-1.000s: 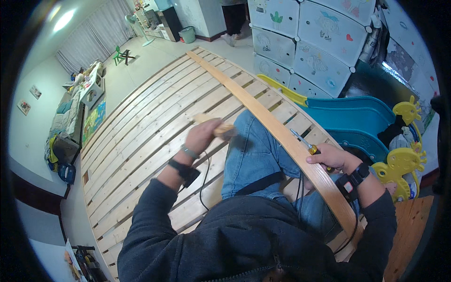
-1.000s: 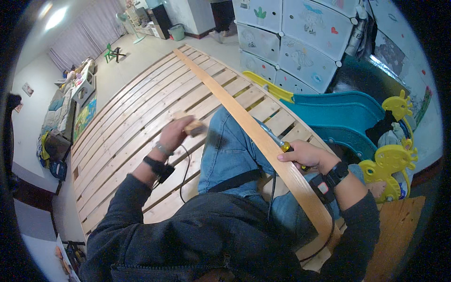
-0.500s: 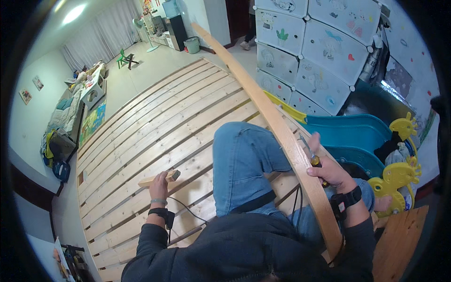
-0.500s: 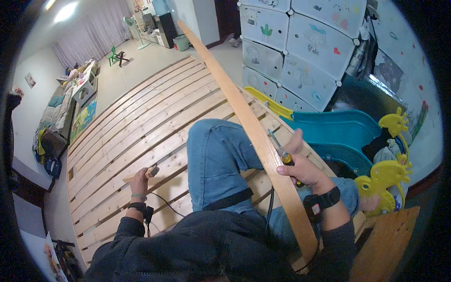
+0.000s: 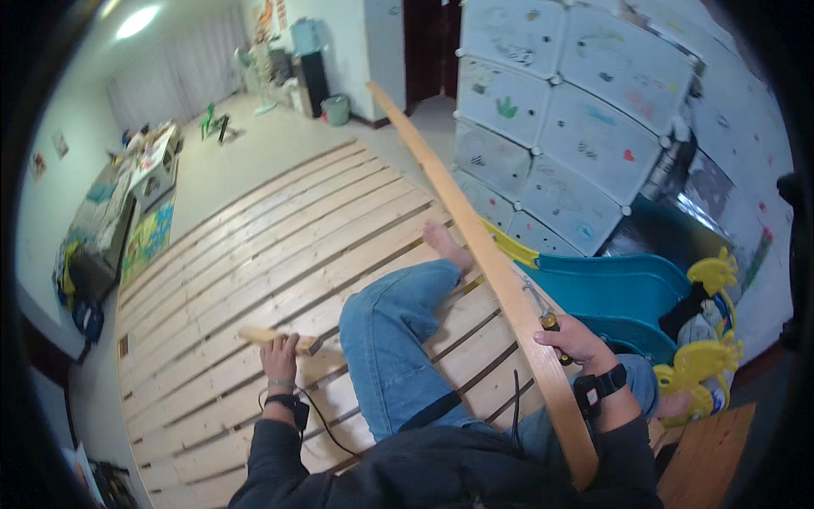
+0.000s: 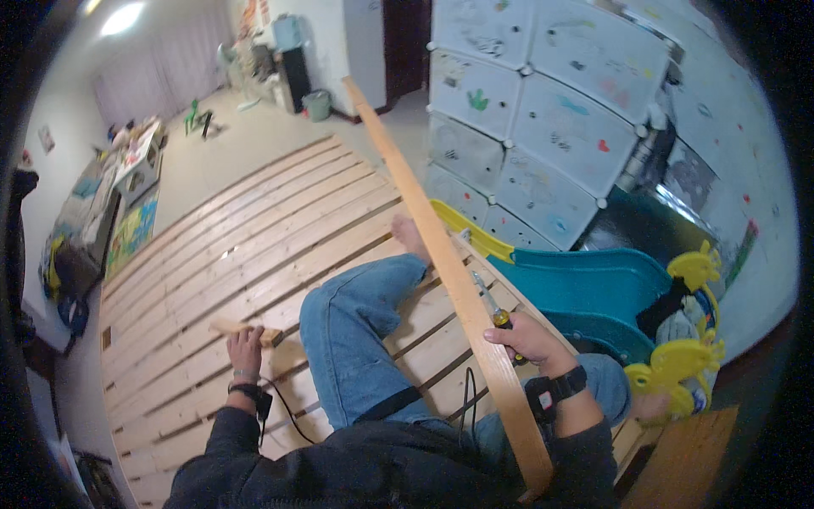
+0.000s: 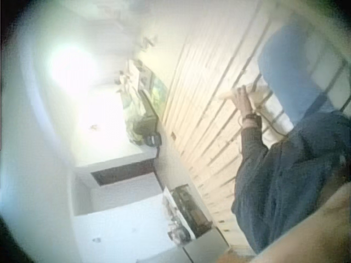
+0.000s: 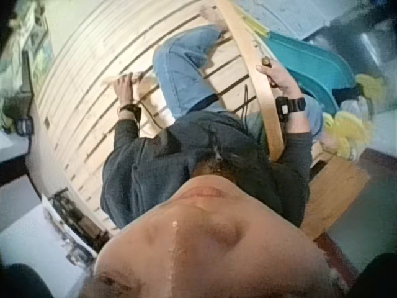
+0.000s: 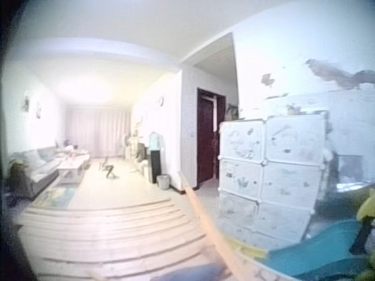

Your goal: The person sits on a wooden frame and uses a screwdriver to fasten screws into wooden slats, assembling a piece of furniture. A child briefly hands the person a small container, which they accept before continuing the assembly.

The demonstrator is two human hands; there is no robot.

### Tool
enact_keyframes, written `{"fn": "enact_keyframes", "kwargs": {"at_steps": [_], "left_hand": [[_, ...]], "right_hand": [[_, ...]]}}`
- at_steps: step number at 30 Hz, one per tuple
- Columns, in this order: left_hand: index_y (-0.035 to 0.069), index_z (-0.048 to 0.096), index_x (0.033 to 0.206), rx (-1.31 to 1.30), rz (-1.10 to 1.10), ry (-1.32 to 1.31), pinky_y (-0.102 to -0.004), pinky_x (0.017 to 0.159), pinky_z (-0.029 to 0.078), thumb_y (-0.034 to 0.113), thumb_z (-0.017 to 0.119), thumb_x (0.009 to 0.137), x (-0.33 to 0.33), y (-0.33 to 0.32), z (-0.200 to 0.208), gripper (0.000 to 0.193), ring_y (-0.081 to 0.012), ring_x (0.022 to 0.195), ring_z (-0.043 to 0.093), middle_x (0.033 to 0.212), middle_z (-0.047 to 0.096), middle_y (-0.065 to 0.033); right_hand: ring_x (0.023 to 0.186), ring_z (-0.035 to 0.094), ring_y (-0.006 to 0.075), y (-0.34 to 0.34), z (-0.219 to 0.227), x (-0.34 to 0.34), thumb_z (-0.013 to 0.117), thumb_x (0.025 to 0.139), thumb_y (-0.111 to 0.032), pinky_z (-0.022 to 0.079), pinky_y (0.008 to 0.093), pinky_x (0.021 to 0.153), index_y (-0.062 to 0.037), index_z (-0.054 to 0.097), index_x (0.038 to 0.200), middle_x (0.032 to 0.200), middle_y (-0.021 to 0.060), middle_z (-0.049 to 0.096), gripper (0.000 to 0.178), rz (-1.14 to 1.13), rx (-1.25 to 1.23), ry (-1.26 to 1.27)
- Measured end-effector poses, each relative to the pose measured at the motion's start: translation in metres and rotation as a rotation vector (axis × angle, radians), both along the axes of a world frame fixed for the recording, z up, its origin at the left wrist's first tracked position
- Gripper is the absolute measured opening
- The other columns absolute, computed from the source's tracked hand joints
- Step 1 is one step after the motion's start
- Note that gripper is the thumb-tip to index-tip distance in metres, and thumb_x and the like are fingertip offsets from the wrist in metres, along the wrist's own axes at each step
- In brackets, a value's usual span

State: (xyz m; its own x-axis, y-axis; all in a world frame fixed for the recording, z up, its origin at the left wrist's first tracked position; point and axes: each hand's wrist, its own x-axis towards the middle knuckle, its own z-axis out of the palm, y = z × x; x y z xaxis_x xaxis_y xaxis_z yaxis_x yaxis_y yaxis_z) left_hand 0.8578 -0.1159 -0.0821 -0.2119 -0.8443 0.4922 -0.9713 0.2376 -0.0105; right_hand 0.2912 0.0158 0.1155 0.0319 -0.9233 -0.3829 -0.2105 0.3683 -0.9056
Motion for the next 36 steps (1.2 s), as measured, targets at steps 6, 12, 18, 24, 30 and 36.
{"fn": "enact_keyframes", "kwargs": {"at_steps": [6,12,18,24,30,36], "left_hand": [[0.028,0.064,0.107,0.082,0.064,-0.055,-0.0376,0.075,0.045,0.016,0.06,0.08,0.018,-0.017,-0.04,0.03,-0.0213,0.087,0.058,0.1,0.061,0.001],[0.028,0.066,0.107,0.145,0.076,-0.046,-0.0374,0.071,0.048,0.017,0.06,0.08,0.042,-0.013,-0.072,0.029,-0.0234,0.084,0.059,0.104,0.061,-0.0013],[0.023,0.063,0.109,0.222,0.097,0.061,-0.0377,0.075,0.048,0.015,0.058,0.079,0.048,0.001,-0.097,0.031,-0.0238,0.09,0.059,0.11,0.06,-0.0027],[0.019,0.06,0.119,-0.034,0.308,0.185,-0.0403,0.085,0.045,0.011,0.064,0.076,0.015,0.006,-0.059,0.044,-0.0301,0.101,0.058,0.123,0.057,-0.0106],[0.006,0.062,0.11,0.364,-0.317,1.153,-0.0351,0.082,0.05,0.004,0.068,0.077,-0.127,0.043,0.053,0.033,-0.027,0.091,0.063,0.102,0.065,-0.0122],[0.003,0.034,0.143,1.472,-1.098,1.24,-0.0314,0.098,0.043,0.036,0.044,0.102,-0.214,0.043,0.08,0.053,-0.0178,0.117,0.054,0.128,0.056,-0.0103]], "right_hand": [[0.05,0.049,0.0072,-0.031,-0.004,0.015,0.071,0.083,-0.031,0.038,0.0215,0.046,-0.0054,0.061,0.082,0.062,-0.0018,0.055,0.028,0.016,0.085,0.093],[0.05,0.048,0.0069,-0.056,-0.012,0.033,0.073,0.083,-0.033,0.038,0.021,0.047,-0.0068,0.061,0.082,0.062,-0.0028,0.052,0.029,0.031,0.136,0.059],[0.051,0.048,0.006,-0.093,-0.017,0.062,0.072,0.084,-0.032,0.037,0.02,0.047,-0.006,0.061,0.086,0.065,-0.0018,0.056,0.028,0.081,0.148,0.064],[0.051,0.049,0.0066,-0.16,-0.032,0.089,0.07,0.085,-0.034,0.037,0.0207,0.047,-0.0069,0.06,0.083,0.063,-0.0026,0.055,0.029,0.129,0.158,-0.017],[0.052,0.05,0.0075,-0.22,-0.058,0.109,0.068,0.087,-0.029,0.037,0.021,0.048,-0.007,0.061,0.084,0.063,-0.0021,0.055,0.024,0.192,0.139,-0.036],[0.057,0.055,0.0105,-0.282,-0.106,0.14,0.071,0.081,-0.016,0.042,0.0228,0.05,-0.0068,0.043,0.105,0.095,0.0055,0.041,0.038,0.02,-0.815,-0.024]]}}
